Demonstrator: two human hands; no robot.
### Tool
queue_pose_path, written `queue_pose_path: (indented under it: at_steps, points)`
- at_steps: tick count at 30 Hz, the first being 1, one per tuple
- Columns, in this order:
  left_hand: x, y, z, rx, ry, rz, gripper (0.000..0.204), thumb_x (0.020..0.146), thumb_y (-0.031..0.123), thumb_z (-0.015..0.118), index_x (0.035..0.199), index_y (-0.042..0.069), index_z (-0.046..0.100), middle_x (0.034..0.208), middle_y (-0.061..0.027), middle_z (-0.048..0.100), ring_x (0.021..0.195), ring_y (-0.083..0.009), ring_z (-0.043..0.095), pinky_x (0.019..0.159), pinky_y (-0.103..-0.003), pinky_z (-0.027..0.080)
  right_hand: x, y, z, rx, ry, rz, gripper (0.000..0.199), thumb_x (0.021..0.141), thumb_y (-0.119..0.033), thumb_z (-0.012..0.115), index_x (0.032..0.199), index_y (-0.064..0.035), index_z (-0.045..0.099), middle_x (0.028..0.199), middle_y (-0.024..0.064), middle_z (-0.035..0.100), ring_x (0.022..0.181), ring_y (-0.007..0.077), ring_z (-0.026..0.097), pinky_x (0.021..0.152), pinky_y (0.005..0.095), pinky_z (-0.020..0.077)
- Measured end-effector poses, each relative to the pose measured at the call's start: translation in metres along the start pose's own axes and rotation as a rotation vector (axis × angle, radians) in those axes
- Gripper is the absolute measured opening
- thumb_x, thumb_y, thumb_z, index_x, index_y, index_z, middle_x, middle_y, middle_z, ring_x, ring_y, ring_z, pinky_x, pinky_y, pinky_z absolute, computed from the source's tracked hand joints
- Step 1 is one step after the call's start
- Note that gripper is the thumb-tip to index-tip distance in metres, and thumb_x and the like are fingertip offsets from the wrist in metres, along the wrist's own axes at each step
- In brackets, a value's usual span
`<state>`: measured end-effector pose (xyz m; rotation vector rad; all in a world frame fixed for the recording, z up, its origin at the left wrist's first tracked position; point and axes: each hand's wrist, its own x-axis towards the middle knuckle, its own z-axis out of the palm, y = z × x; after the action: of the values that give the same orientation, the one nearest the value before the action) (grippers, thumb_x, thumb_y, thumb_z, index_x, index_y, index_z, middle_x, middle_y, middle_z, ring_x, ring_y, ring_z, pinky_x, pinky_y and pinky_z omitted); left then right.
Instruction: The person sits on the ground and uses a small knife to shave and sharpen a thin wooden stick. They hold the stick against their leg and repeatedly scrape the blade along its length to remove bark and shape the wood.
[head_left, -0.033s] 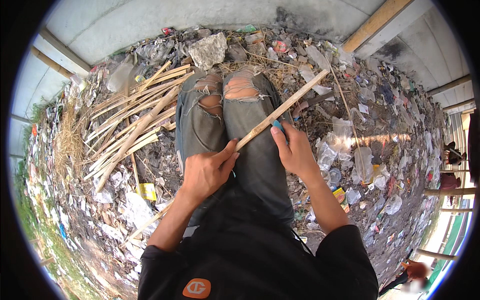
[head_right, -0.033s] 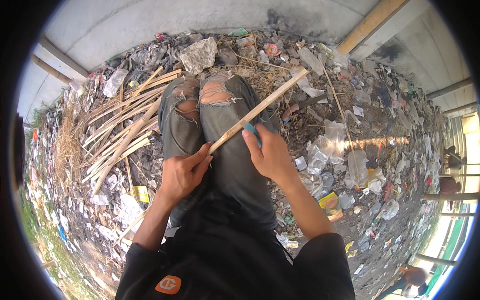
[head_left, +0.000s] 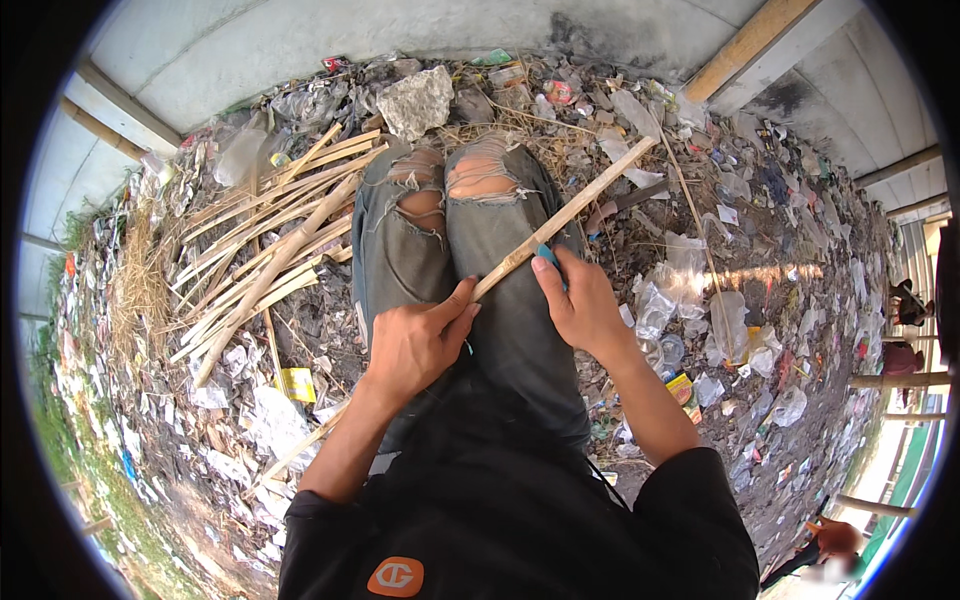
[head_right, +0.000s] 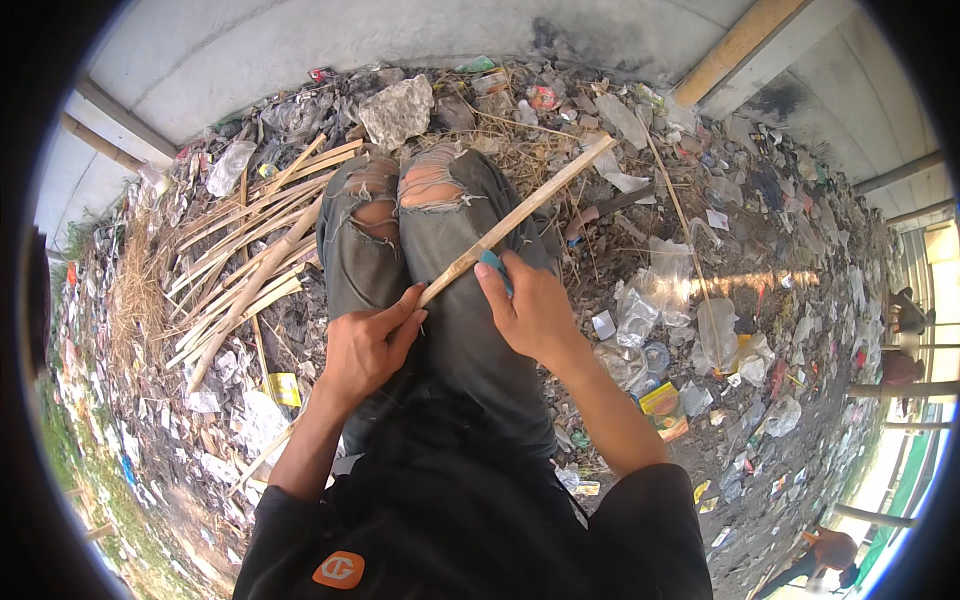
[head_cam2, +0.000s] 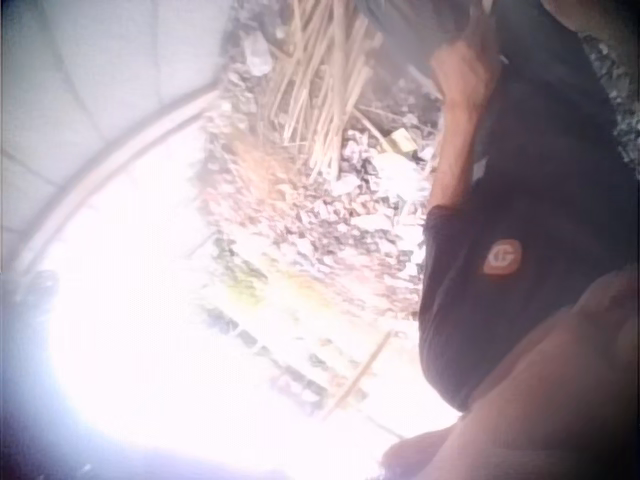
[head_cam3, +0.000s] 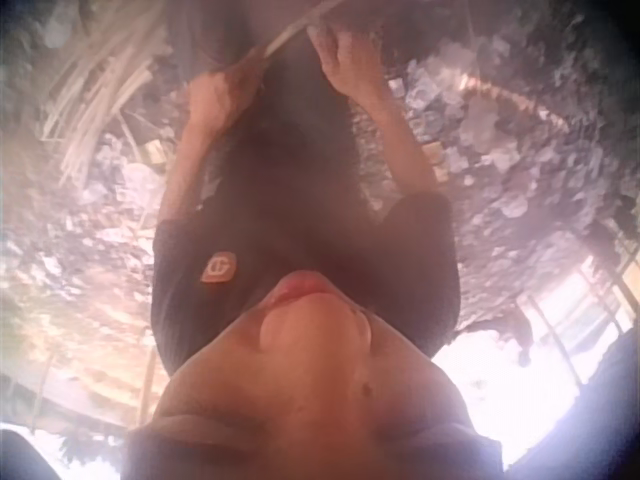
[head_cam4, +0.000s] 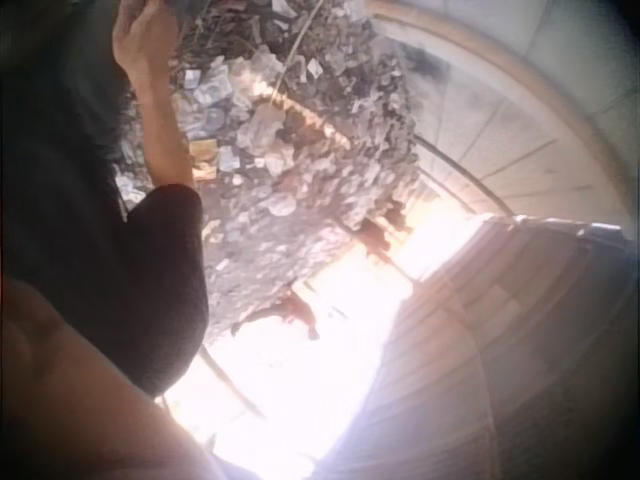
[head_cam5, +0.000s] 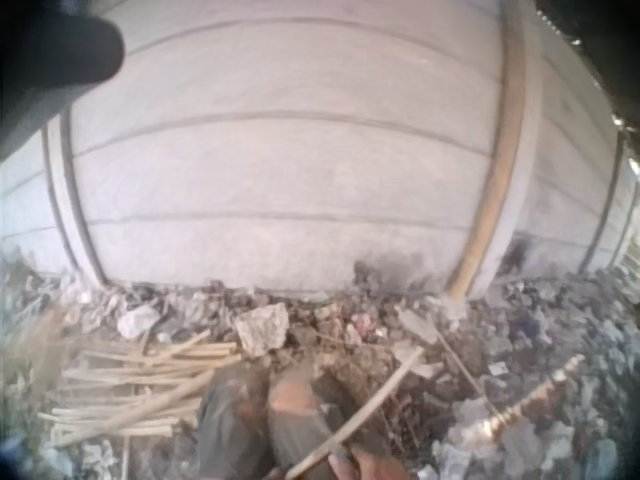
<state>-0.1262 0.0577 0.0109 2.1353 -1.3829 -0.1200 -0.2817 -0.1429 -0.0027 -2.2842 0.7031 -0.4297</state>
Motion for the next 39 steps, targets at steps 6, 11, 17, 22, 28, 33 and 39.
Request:
queue_pose_path:
  at_steps: [6,11,17,22,28,33,39]
  points:
    - [0.006,0.006,0.005,0.010,-0.008,0.011,0.034,0.099,0.030,0.074,0.131,0.019,0.076,0.061,-0.0094,0.067,0.054,-0.0306,0.068,0.051,-0.044,0.051,-0.005,-0.011,0.001,-0.207,-0.088,-0.018,0.052,0.110,-0.051,0.051,0.092,-0.0035,0.060,0.064,0.0250,0.066,0.065,0.0509,0.068,0.059,0.0599,0.0527]
    - [-0.008,0.000,-0.004,0.078,-0.030,0.037,0.035,0.100,0.028,0.073,0.134,0.018,0.074,0.060,-0.0070,0.065,0.051,-0.0303,0.065,0.049,-0.044,0.050,-0.005,-0.016,0.005,-0.214,-0.133,-0.014,0.051,0.110,-0.051,0.053,0.090,-0.0040,0.060,0.064,0.0245,0.066,0.066,0.0505,0.068,0.059,0.0595,0.0525]
    - [-0.060,-0.014,-0.050,0.122,-0.137,0.034,0.038,0.096,0.021,0.078,0.133,0.013,0.075,0.058,-0.0057,0.061,0.046,-0.0260,0.061,0.046,-0.043,0.046,0.021,0.047,-0.010,-0.028,0.154,0.263,0.057,0.112,-0.049,0.051,0.093,0.0028,0.065,0.077,0.0282,0.067,0.074,0.0523,0.065,0.067,0.0535,0.0503]
    - [-0.130,-0.055,-0.087,0.061,-0.102,0.024,0.040,0.084,0.010,0.086,0.124,0.009,0.079,0.056,-0.0020,0.057,0.041,-0.0204,0.051,0.044,-0.037,0.041,0.032,0.127,-0.022,0.016,0.321,0.302,0.062,0.115,-0.051,0.045,0.088,0.0026,0.061,0.065,0.0065,0.051,0.059,0.0186,0.050,0.058,0.0381,0.0409]
    - [-0.095,-0.049,-0.058,0.116,-0.050,0.050,0.038,0.088,0.014,0.084,0.125,0.011,0.078,0.055,-0.0018,0.055,0.042,-0.0225,0.053,0.044,-0.039,0.042,0.033,0.071,-0.062,0.441,0.444,0.276,0.053,0.115,-0.050,0.047,0.079,-0.0103,0.049,0.065,-0.0077,0.033,0.055,0.0035,0.030,0.051,0.0259,0.0242]
    - [-0.048,-0.034,-0.026,0.098,-0.015,0.062,0.037,0.094,0.022,0.080,0.130,0.017,0.076,0.059,-0.0050,0.062,0.047,-0.0275,0.062,0.046,-0.043,0.047,-0.003,0.015,-0.049,0.090,0.083,0.145,0.052,0.113,-0.046,0.052,0.093,0.0011,0.061,0.066,0.0164,0.062,0.057,0.0322,0.061,0.057,0.0443,0.0446]
    - [-0.007,-0.001,-0.007,0.139,-0.015,0.095,0.036,0.097,0.026,0.077,0.132,0.018,0.075,0.058,-0.0045,0.062,0.047,-0.0281,0.063,0.046,-0.044,0.048,-0.003,0.001,-0.006,-0.110,-0.042,0.045,0.055,0.110,-0.050,0.052,0.092,0.0001,0.064,0.064,0.0258,0.064,0.067,0.0522,0.066,0.062,0.0594,0.0505]
